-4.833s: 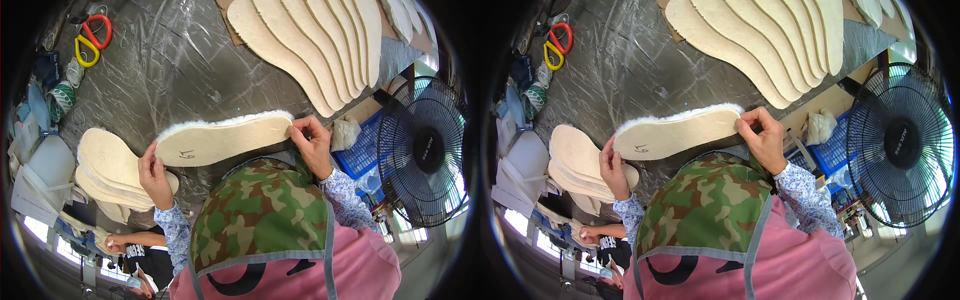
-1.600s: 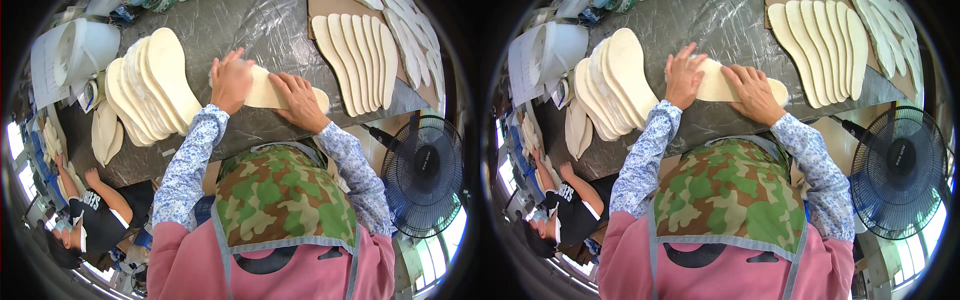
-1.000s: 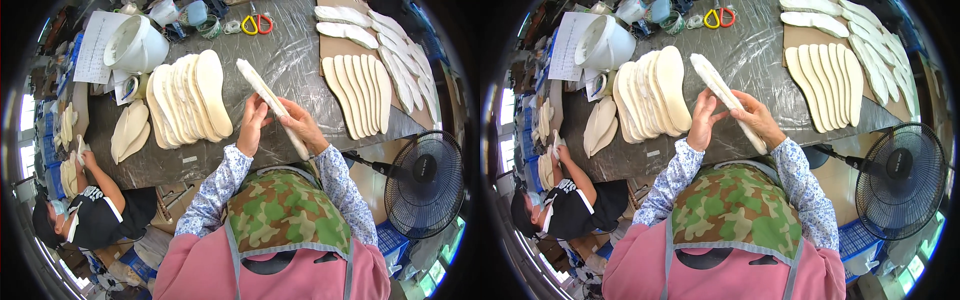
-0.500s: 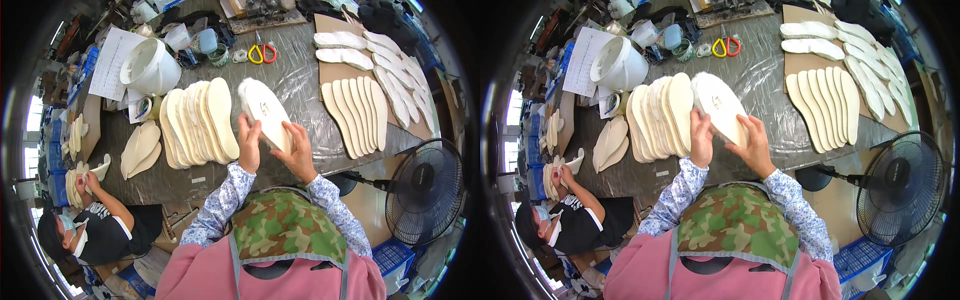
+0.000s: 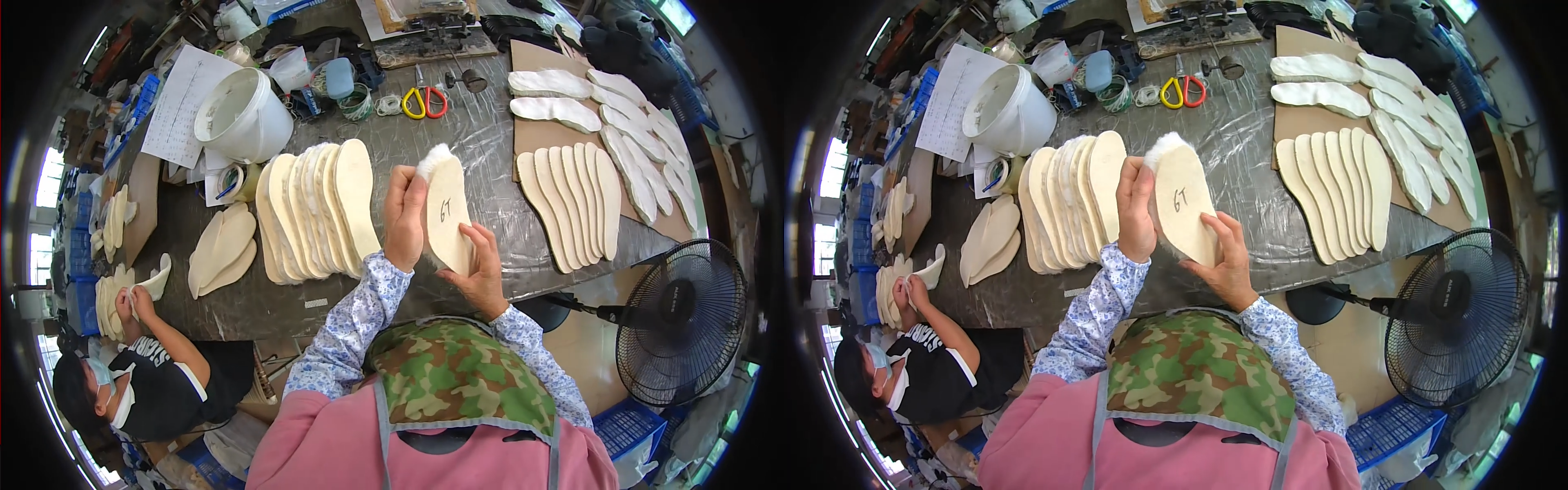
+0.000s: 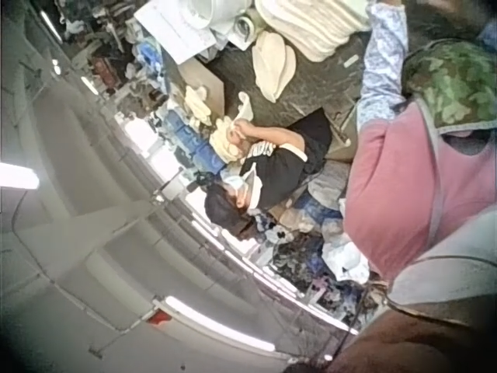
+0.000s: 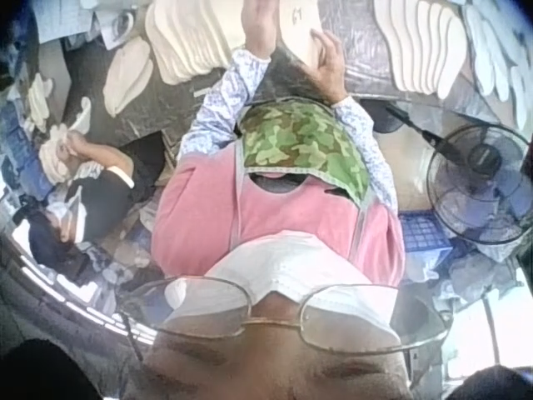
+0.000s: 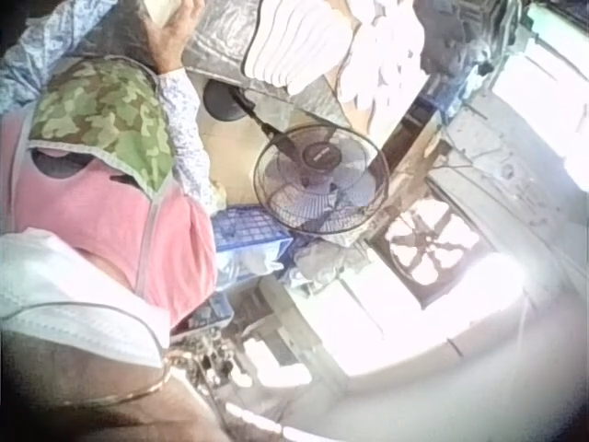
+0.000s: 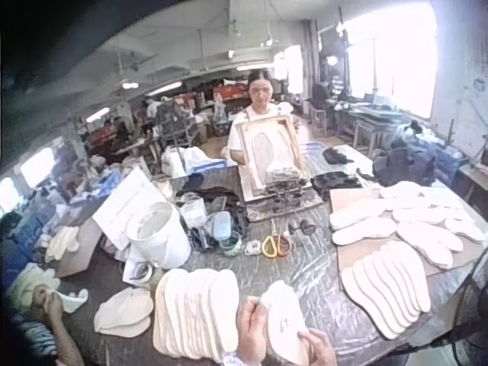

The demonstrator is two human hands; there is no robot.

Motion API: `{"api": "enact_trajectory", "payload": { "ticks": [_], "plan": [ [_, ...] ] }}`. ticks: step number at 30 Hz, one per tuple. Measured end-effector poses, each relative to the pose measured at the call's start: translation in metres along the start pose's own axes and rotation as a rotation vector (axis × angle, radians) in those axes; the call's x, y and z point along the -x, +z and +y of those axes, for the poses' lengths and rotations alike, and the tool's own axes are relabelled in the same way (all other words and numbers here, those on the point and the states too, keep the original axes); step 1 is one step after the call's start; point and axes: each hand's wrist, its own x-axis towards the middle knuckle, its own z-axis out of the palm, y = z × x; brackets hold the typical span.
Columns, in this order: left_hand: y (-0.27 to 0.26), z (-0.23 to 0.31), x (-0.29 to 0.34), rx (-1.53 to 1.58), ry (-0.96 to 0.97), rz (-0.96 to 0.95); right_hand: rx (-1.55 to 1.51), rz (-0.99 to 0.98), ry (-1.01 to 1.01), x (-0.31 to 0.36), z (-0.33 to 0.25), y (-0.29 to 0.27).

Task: Sorting and bundling foam shoe insoles at a manufacturing station.

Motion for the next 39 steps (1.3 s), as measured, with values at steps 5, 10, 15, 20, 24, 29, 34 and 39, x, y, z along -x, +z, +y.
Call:
{"api": "enact_trajectory", "payload": {
  "ticks": [5,10,15,20,24,29,34,39],
  "plan": [
    [-0.002,0.000,-0.006,-0.236,0.072,0.010,-0.396,-0.126,0.141,0.005,0.001,0.000],
    [0.001,0.000,-0.008,-0.329,0.113,0.031,-0.530,-0.177,0.272,0.008,-0.002,-0.002],
    [-0.002,0.009,-0.010,-0.412,0.159,-0.001,-0.534,-0.173,0.262,0.008,-0.001,-0.002],
    [0.007,0.017,-0.012,-0.498,0.177,-0.012,-0.303,-0.118,0.132,0.008,0.003,-0.003],
    [-0.005,0.006,-0.015,-0.294,0.117,-0.083,-0.070,-0.021,0.024,0.003,-0.003,-0.005],
    [-0.016,0.016,-0.016,0.385,-0.231,-0.182,-0.379,-0.082,0.072,-0.018,-0.016,-0.020],
    [-0.025,0.018,-0.020,0.371,-0.204,-0.228,-0.167,0.021,-0.087,-0.065,-0.056,-0.031],
    [-0.033,0.011,-0.029,0.362,-0.245,-0.162,-0.127,0.040,-0.082,-0.080,-0.069,-0.026]
  ]
}}
